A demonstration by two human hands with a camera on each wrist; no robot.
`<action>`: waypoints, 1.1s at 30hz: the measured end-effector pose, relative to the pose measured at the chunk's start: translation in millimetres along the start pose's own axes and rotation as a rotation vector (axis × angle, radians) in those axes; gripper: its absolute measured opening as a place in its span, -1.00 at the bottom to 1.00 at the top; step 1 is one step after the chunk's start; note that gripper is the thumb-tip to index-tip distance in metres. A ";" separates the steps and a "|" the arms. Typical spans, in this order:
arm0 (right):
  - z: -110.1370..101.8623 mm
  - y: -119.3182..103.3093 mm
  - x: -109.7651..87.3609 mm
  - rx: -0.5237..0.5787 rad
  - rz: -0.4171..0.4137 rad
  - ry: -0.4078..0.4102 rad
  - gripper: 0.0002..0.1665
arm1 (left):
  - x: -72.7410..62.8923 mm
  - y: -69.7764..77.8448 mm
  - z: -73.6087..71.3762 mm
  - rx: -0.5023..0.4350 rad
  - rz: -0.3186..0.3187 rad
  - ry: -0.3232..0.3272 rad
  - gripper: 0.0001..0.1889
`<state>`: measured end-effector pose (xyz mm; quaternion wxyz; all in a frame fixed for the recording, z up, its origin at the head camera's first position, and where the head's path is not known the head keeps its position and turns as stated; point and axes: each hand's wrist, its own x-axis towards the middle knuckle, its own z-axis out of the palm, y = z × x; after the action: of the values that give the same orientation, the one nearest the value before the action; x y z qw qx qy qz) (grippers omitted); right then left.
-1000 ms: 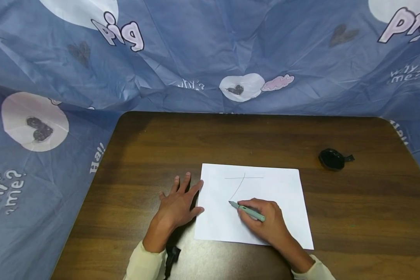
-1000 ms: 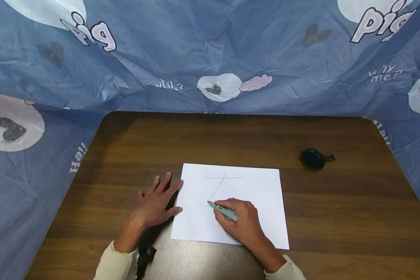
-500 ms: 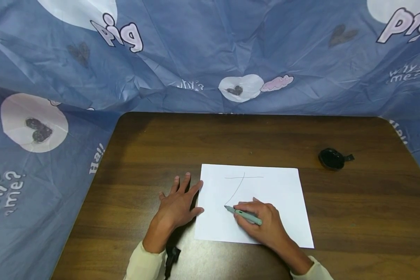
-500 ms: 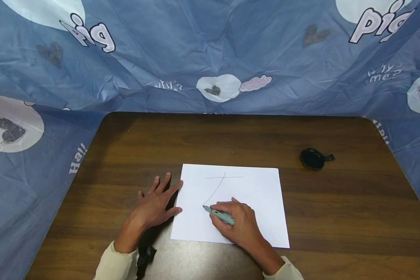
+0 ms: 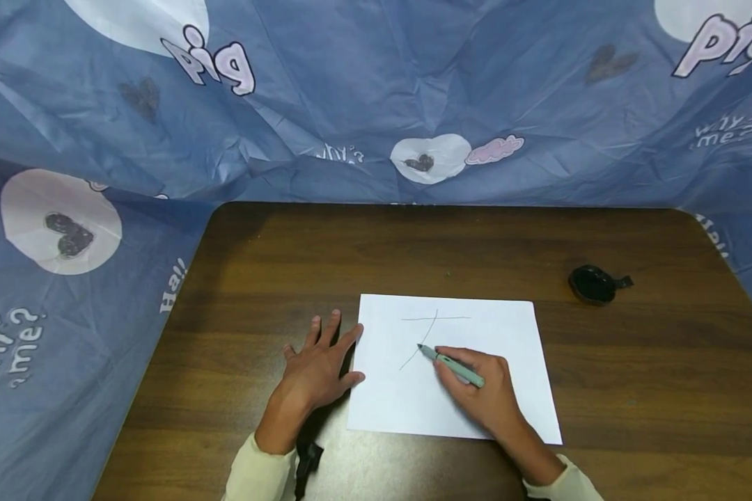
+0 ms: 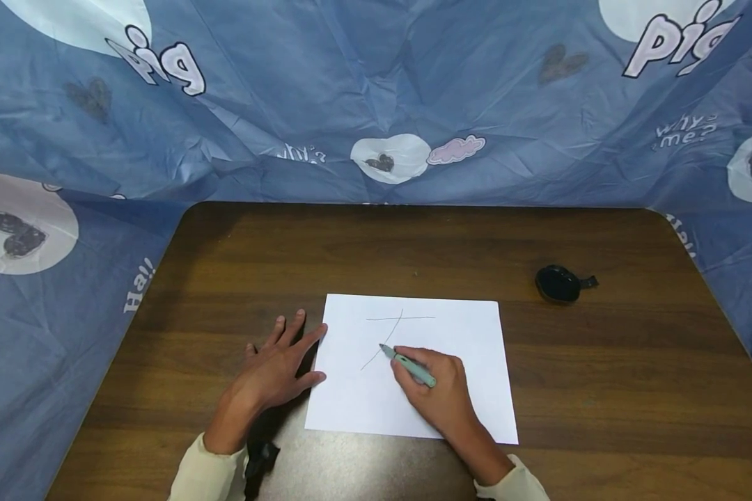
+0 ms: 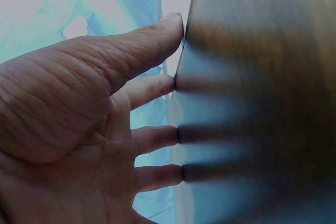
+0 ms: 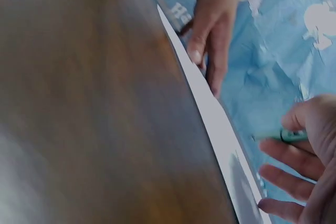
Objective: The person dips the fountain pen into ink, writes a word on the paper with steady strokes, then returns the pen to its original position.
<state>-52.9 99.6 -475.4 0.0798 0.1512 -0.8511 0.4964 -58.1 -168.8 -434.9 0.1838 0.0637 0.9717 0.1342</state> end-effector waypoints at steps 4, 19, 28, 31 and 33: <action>-7.4 8.3 7.6 0.021 0.091 0.078 -0.75 | 0.4 0.2 -0.3 0.001 0.002 0.003 -0.21; -8.3 21.0 18.4 -0.043 0.125 0.145 -0.75 | 1.7 -1.8 2.7 0.012 0.003 -0.010 -0.21; -7.5 21.0 22.2 -0.080 0.114 0.142 -0.75 | 2.5 -2.7 3.5 0.009 0.001 -0.001 -0.20; -7.2 20.6 22.6 -0.107 0.112 0.142 -0.75 | 2.3 -2.9 2.5 0.007 0.003 0.003 -0.20; -7.0 20.4 22.8 -0.119 0.114 0.139 -0.75 | 2.5 -3.0 2.1 0.008 0.002 0.001 -0.21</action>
<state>-81.3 111.1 -482.2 0.1189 0.0630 -0.8787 0.4580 -59.8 -170.8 -438.5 0.1829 0.0654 0.9723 0.1304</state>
